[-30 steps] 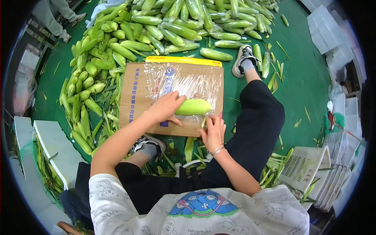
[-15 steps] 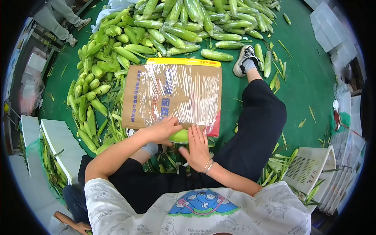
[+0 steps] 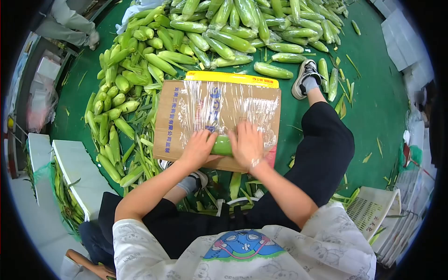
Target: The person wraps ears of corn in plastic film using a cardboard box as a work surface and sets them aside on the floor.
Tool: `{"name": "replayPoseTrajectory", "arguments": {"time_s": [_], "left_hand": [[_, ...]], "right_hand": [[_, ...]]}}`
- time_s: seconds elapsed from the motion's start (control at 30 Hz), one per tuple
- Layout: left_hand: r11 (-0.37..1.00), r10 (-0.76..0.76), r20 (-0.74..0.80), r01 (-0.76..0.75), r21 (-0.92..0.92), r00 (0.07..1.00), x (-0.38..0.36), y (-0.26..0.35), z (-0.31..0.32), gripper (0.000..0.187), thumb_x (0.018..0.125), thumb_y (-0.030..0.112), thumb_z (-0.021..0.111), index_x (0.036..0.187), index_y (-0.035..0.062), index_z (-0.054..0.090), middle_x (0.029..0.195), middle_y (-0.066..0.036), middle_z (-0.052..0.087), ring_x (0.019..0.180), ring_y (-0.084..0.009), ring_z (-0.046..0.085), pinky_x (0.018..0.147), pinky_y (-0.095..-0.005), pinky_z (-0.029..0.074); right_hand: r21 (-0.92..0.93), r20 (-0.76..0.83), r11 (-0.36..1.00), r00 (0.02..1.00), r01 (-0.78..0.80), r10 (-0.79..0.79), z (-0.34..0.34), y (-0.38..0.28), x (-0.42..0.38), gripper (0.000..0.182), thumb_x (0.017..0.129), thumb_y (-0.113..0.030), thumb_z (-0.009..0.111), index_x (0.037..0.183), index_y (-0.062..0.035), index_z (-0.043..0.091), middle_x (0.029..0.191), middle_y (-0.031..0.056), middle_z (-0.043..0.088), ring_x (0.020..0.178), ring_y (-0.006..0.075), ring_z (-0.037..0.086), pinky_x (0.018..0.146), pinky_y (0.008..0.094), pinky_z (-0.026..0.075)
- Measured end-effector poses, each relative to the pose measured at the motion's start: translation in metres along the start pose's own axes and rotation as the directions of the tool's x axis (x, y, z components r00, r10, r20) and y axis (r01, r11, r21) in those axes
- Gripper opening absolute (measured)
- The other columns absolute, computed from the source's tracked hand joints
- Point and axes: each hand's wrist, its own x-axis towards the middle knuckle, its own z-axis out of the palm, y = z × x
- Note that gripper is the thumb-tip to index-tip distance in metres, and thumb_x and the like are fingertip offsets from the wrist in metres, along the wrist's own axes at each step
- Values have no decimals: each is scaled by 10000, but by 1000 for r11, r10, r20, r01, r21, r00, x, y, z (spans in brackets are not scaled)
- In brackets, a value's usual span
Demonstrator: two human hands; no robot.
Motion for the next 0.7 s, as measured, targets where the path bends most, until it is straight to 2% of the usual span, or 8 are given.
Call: {"name": "replayPoseTrajectory", "arguments": {"time_s": [0.17, 0.23, 0.43, 0.5, 0.53, 0.57, 0.63, 0.7], "left_hand": [[943, 333, 122, -333, -20, 935, -24, 11, 2, 675, 568, 311, 797, 1128, 35, 541, 933, -95, 511, 876, -292, 519, 761, -395, 415], [931, 363, 103, -365, -5, 926, -35, 20, 0, 669, 551, 331, 800, 1094, 38, 541, 918, -83, 502, 871, -277, 518, 753, -380, 424], [943, 313, 345, -247, -222, 885, -37, 22, -3, 667, 639, 490, 787, 1044, 16, 549, 970, -112, 564, 906, -292, 581, 759, -382, 501], [982, 146, 607, -39, -187, 781, -23, 16, -4, 715, 680, 592, 742, 1056, 13, 552, 961, -120, 583, 850, -339, 601, 739, -413, 514], [994, 56, 739, 35, -107, 671, -8, 20, -15, 794, 699, 660, 692, 1138, 13, 551, 1077, -141, 577, 990, -338, 583, 830, -423, 496], [993, 55, 740, 41, -110, 670, -4, 31, -27, 794, 699, 660, 692, 1138, 13, 551, 1077, -141, 577, 990, -338, 583, 830, -423, 496], [932, -248, 317, 137, 336, 915, 1, 53, -49, 792, 718, 563, 729, 1253, 20, 511, 1174, -162, 535, 1131, -344, 511, 924, -471, 432], [951, -182, 225, 114, 287, 957, 6, 47, -43, 808, 718, 511, 745, 1299, 17, 478, 1206, -167, 514, 1166, -344, 477, 953, -478, 399]], "right_hand": [[57, -8, 997, 998, 58, -58, -19, -20, -116, 491, 775, -309, 728, 1120, -13, 544, 1052, 150, 523, 974, 329, 491, 845, 440, 386], [66, -47, 995, 996, 77, -74, -17, -20, -132, 532, 764, -292, 742, 1159, -7, 527, 1074, 158, 509, 986, 342, 482, 862, 446, 383], [58, 126, 998, 992, -15, 7, -21, -21, -137, 586, 775, -353, 728, 1193, 8, 533, 1145, 164, 504, 1031, 323, 478, 870, 424, 375], [31, 76, 1000, 997, -4, 1, -21, -19, -118, 503, 806, -312, 697, 1176, -7, 545, 1134, 155, 507, 1040, 321, 474, 875, 415, 365], [53, 31, 997, 998, 59, -61, -21, -17, -108, 451, 818, -279, 675, 1162, -16, 548, 1121, 152, 510, 1029, 318, 475, 869, 418, 363], [72, -12, 990, 993, 120, -119, -21, -13, -98, 401, 829, -247, 653, 1147, -25, 551, 1108, 149, 512, 1018, 315, 475, 863, 420, 361], [78, -6, 997, 1000, 0, 0, -11, 1, -72, 281, 813, -154, 591, 1066, -38, 546, 1023, 152, 505, 968, 327, 471, 840, 450, 351], [4, -93, 998, 993, -67, 67, -18, 9, -40, 243, 782, -114, 573, 1010, -39, 537, 958, 152, 489, 940, 342, 459, 832, 465, 344]]}}
